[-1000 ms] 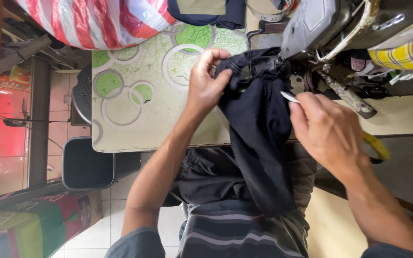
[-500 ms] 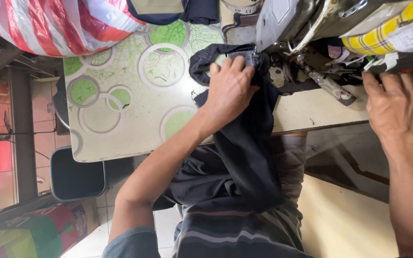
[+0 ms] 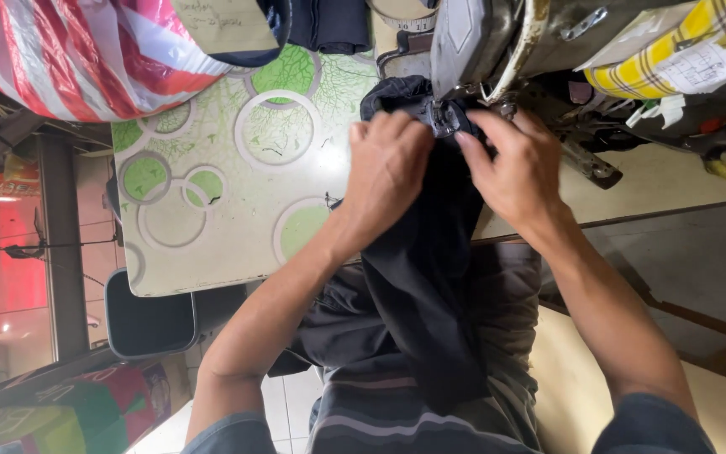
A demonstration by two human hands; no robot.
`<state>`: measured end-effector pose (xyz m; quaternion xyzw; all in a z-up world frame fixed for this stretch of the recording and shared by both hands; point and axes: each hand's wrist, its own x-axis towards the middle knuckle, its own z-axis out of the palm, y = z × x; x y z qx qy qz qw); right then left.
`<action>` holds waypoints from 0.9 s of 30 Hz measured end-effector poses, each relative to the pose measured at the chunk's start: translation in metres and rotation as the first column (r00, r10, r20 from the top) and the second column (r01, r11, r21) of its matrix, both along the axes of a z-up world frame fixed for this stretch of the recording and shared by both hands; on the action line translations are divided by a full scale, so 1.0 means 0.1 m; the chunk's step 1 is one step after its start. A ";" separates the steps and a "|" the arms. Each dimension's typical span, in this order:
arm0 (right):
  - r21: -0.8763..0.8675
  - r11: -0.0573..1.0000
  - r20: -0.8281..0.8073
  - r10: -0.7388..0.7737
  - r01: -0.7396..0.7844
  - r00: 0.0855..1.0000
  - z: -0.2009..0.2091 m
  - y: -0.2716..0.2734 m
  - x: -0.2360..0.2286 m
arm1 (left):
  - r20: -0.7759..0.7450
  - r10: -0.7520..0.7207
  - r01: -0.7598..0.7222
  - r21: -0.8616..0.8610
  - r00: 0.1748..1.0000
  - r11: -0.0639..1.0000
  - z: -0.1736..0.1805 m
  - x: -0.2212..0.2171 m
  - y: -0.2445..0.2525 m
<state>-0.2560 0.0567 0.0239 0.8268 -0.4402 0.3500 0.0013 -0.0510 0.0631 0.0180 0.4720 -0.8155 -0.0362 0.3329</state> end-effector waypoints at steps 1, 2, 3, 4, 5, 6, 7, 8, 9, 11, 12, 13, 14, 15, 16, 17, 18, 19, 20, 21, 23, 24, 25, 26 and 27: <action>0.004 0.998 -0.030 -0.062 0.062 0.998 -0.20 -0.15 0.03 | 0.016 0.101 -0.100 -0.060 0.995 0.993 -0.02 0.04 -0.07; 0.003 0.998 -0.029 -0.065 0.065 0.997 -0.15 -0.19 0.08 | 0.018 0.098 -0.097 -0.061 0.995 0.993 -0.05 0.04 -0.16; 0.136 0.987 -0.082 -0.081 0.091 0.993 -0.10 -0.24 0.14 | 0.135 0.144 -0.138 -0.051 0.980 0.989 -0.08 0.05 -0.24; 0.264 0.957 -0.136 -0.089 0.122 0.987 -0.05 -0.29 0.21 | 0.251 0.186 -0.181 -0.046 0.950 0.982 -0.12 0.07 -0.32; 0.266 0.956 -0.136 -0.086 0.120 0.987 -0.07 -0.32 0.20 | 0.251 0.188 -0.183 -0.044 0.950 0.982 -0.16 0.08 -0.40; 0.259 0.963 -0.131 -0.048 0.081 0.990 -0.10 -0.35 0.20 | 0.276 0.157 -0.138 -0.085 0.948 0.987 -0.20 0.09 -0.47; 0.252 0.967 -0.126 -0.013 0.044 0.992 -0.13 -0.38 0.18 | 0.301 0.124 -0.090 -0.125 0.946 0.988 -0.25 0.08 -0.55; 0.254 0.966 -0.126 -0.013 0.045 0.992 -0.22 -0.41 0.16 | 0.301 0.123 -0.089 -0.122 0.946 0.988 -0.24 0.10 -0.59; 0.410 0.910 -0.089 -0.021 0.056 0.996 -0.31 -0.44 0.14 | 0.338 0.088 -0.055 -0.106 0.937 0.993 -0.24 0.11 -0.62; 0.556 0.829 -0.054 -0.036 0.060 0.998 -0.37 -0.47 0.11 | 0.375 0.052 -0.020 -0.089 0.926 0.996 -0.23 0.13 -0.66; 0.588 0.803 -0.089 -0.051 0.094 0.995 -0.34 -0.47 0.11 | 0.356 0.047 0.001 -0.132 0.933 0.991 -0.22 0.14 -0.65; 0.619 0.775 -0.126 -0.062 0.127 0.990 -0.31 -0.47 0.11 | 0.338 0.041 0.019 -0.174 0.940 0.985 -0.21 0.15 -0.63; 0.621 0.773 -0.125 -0.062 0.127 0.990 -0.31 -0.49 0.11 | 0.338 0.041 0.019 -0.172 0.940 0.985 -0.21 0.15 -0.63; 0.671 0.708 -0.186 -0.131 0.223 0.974 -0.31 -0.51 0.11 | 0.334 0.014 0.034 -0.136 0.943 0.990 -0.22 0.15 -0.63; 0.709 0.630 -0.250 -0.193 0.315 0.949 -0.31 -0.53 0.11 | 0.328 -0.013 0.049 -0.100 0.945 0.994 -0.22 0.16 -0.63; 0.709 0.629 -0.252 -0.195 0.318 0.948 -0.39 -0.60 0.10 | 0.326 -0.016 0.051 -0.099 0.945 0.994 -0.20 0.15 -0.63; 0.758 0.528 -0.302 -0.238 0.384 0.923 -0.46 -0.67 0.09 | 0.342 -0.045 0.076 -0.077 0.939 0.994 -0.18 0.15 -0.63; 0.793 0.420 -0.355 -0.271 0.442 0.895 -0.54 -0.74 0.08 | 0.356 -0.071 0.098 -0.056 0.932 0.994 -0.16 0.15 -0.63; 0.792 0.420 -0.356 -0.271 0.443 0.894 -0.39 -0.75 0.14 | 0.354 -0.071 0.097 -0.056 0.932 0.994 -0.10 0.17 -0.64; 0.834 0.279 -0.400 -0.290 0.477 0.869 -0.25 -0.76 0.21 | 0.339 -0.132 0.118 0.061 0.932 0.991 -0.05 0.18 -0.64; 0.856 0.133 -0.446 -0.303 0.500 0.842 -0.25 -0.80 0.16 | 0.316 -0.190 0.140 0.175 0.930 0.975 -0.01 0.22 -0.69; 0.601 0.501 -0.598 -0.235 0.623 0.766 -0.40 -0.85 0.05 | 0.302 -0.192 0.137 0.193 0.934 0.972 -0.02 0.25 -0.72; 0.240 0.787 -0.730 -0.239 0.568 0.640 -0.54 -0.89 -0.05 | 0.288 -0.193 0.134 0.211 0.938 0.968 -0.02 0.28 -0.77; 0.238 0.788 -0.730 -0.241 0.568 0.640 -0.68 -0.94 -0.17 | 0.289 -0.192 0.134 0.209 0.938 0.969 -0.04 0.28 -0.80; -0.319 0.928 -0.827 -0.372 0.192 0.422 -0.83 -0.99 -0.30 | 0.250 -0.121 0.095 0.114 0.960 0.989 -0.06 0.28 -0.82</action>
